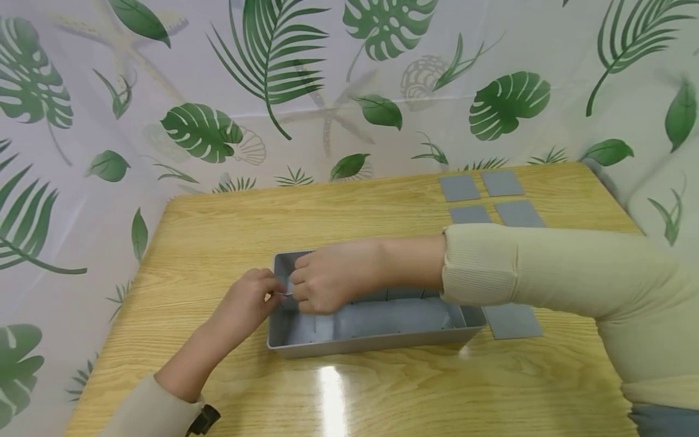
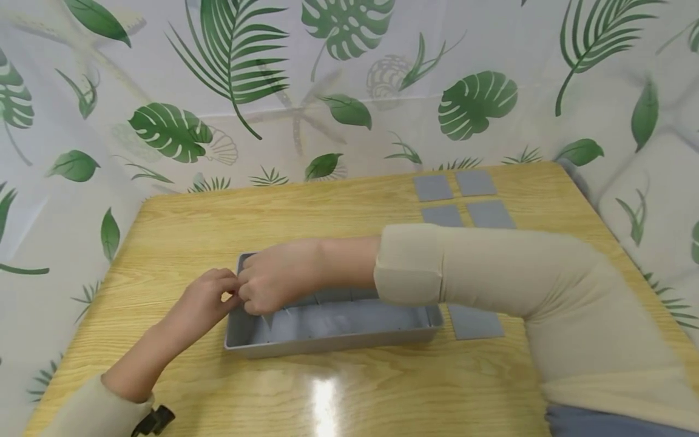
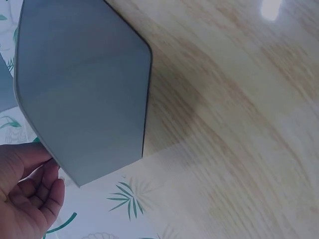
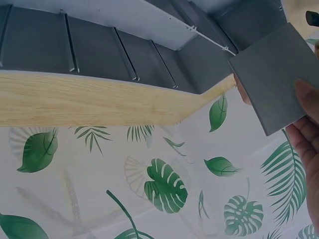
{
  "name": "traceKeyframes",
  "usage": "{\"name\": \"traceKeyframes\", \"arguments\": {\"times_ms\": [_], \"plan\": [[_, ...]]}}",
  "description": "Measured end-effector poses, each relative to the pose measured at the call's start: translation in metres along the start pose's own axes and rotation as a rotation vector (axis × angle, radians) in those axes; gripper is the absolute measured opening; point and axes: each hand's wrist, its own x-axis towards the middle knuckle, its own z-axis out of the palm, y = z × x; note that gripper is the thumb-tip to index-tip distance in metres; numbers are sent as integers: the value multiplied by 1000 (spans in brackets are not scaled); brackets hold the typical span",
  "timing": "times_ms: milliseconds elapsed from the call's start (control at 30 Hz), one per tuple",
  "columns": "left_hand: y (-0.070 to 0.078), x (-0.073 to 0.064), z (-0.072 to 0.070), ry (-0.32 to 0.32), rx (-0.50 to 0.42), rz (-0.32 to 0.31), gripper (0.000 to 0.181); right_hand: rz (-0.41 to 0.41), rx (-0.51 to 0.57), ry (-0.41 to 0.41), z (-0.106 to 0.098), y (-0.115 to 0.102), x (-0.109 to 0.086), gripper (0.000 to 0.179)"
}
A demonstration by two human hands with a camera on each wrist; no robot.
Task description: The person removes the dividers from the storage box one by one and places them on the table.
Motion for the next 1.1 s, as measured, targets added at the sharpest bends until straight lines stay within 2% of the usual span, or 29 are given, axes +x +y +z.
{"name": "traceKeyframes", "arguments": {"times_ms": [100, 267, 367, 433, 600, 833, 1000, 1100], "plan": [[0, -1, -1, -4, -37, -62, 12, 4, -16, -19, -6, -4, -6, 17], [2, -5, -6, 1, -74, -147, 33, 52, -26, -16, -14, -7, -16, 12], [4, -8, -7, -24, -109, -214, 47, 90, -25, 20, -15, -9, -25, 11], [6, -10, -8, -61, -155, -282, 53, 105, -29, 70, -15, -10, -33, 11], [12, -15, -8, -147, -278, -418, 56, 139, -61, 198, -14, -19, -55, 18], [19, -16, -7, -191, -339, -474, 54, 188, -35, 232, -21, -29, -82, 21], [19, -16, -5, -190, -366, -484, 53, 243, -1, 209, -27, -37, -102, 18], [19, -16, -5, -188, -368, -487, 53, 283, -13, 185, -29, -43, -113, 29]]}}
